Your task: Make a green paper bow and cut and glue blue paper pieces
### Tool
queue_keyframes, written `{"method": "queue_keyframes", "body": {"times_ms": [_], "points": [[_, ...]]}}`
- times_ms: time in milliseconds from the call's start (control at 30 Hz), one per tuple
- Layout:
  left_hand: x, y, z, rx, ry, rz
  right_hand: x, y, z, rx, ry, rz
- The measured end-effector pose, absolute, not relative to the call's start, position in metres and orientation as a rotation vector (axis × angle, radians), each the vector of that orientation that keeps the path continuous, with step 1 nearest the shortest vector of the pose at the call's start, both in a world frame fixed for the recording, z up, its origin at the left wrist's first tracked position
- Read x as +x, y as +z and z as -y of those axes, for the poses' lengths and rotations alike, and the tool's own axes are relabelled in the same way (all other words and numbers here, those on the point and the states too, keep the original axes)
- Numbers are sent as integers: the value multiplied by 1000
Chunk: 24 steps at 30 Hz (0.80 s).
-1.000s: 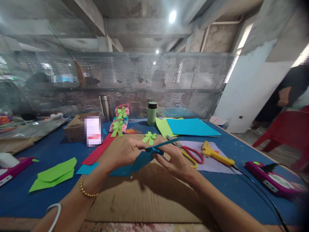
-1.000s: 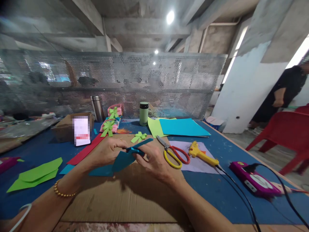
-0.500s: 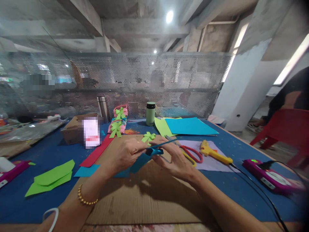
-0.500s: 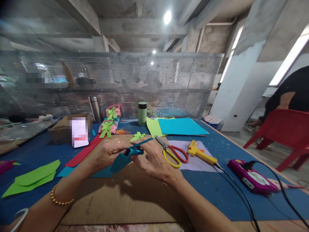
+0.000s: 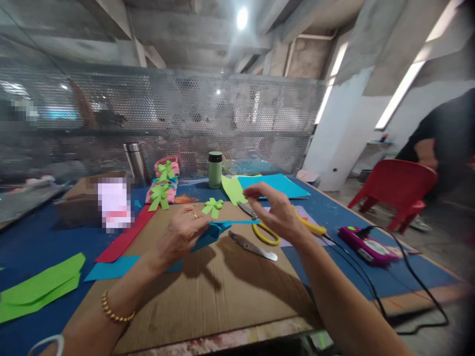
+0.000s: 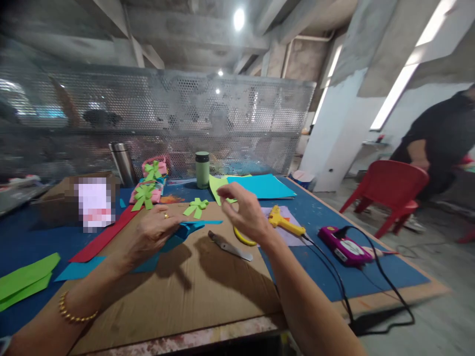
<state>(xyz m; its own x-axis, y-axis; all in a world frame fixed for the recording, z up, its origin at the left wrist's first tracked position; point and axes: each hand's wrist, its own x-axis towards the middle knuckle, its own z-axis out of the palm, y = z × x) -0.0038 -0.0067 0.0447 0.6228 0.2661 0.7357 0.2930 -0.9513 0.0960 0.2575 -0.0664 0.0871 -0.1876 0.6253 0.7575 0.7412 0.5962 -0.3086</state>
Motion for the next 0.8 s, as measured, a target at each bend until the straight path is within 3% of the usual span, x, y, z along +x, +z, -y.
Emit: {"method": "queue_keyframes", "body": {"times_ms": [200,300,633,800], "points": [[-4,43,7,-2802,-1337,369,310,76,52,-2093,-158,2082],[-5,43,7,-2908,-1416,474,310,54,46,-2296,-158,2168],[0,43,7,-3547,-1804,1060,313,26,46,-2065,-156,2029],[0,49,6,-3610,-2022,1168,309,48,54,-1515,402,1651]]}}
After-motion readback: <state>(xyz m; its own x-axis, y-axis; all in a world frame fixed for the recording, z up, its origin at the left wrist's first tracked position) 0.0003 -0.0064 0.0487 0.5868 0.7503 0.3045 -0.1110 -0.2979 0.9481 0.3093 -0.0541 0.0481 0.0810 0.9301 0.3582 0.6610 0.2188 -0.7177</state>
